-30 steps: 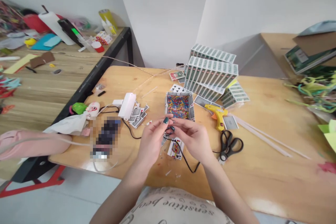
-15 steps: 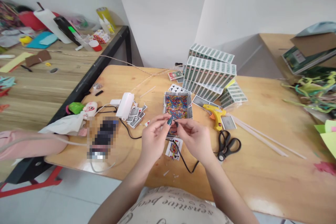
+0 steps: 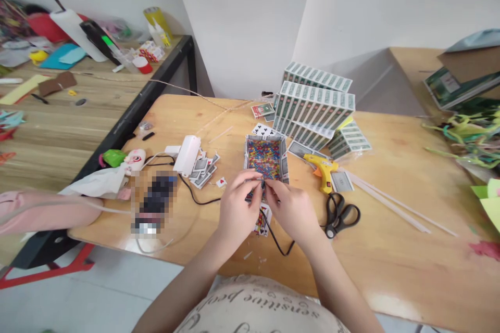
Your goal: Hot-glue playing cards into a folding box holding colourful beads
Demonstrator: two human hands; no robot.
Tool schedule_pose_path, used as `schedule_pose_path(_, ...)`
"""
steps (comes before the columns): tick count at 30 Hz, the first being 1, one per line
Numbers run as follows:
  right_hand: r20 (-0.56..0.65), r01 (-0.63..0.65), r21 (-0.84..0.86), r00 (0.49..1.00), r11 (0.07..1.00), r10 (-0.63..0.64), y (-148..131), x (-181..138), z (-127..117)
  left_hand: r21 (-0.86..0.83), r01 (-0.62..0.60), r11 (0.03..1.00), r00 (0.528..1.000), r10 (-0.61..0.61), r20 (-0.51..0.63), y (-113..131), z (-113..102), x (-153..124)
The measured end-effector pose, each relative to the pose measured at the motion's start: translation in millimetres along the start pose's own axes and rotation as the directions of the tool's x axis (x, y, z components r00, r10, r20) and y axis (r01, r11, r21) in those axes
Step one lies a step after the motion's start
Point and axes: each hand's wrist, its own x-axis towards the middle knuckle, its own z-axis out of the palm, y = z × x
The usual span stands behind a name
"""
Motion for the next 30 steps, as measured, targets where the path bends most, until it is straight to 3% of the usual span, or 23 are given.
schedule_pose_path(7, -0.008, -0.199, 0.288, 0.978, 0.937, 0.21, 2, 1, -2, -0.093, -0.01, 0.996, 1.0, 0.011, 0.002, 7, 4, 6)
schedule_pose_path(12, 0.125, -0.344, 0.567, 0.934, 0.748, 0.335, 5, 2, -7, -0.204, 0.045, 0.978, 0.998, -0.036, 0.046, 11, 5, 11)
schedule_pose_path(17, 0.195, -0.425, 0.691, 0.888, 0.585, 0.416, 6, 4, -11, -0.325, 0.14, 0.935, 0.986, -0.1, 0.137, 7, 8, 14)
schedule_pose_path(21, 0.235, -0.449, 0.74, 0.87, 0.501, 0.434, 8, 5, -15, -0.404, 0.203, 0.892, 0.972, -0.133, 0.194, 3, 10, 16)
schedule_pose_path(26, 0.413, -0.509, 0.811, 0.847, 0.288, 0.334, 8, 4, -19, -0.493, 0.312, 0.812, 0.943, -0.201, 0.266, 1, 12, 17)
schedule_pose_path(30, 0.463, -0.535, 0.818, 0.83, 0.209, 0.312, 11, 3, -15, -0.511, 0.383, 0.77, 0.916, -0.247, 0.314, 5, 14, 16)
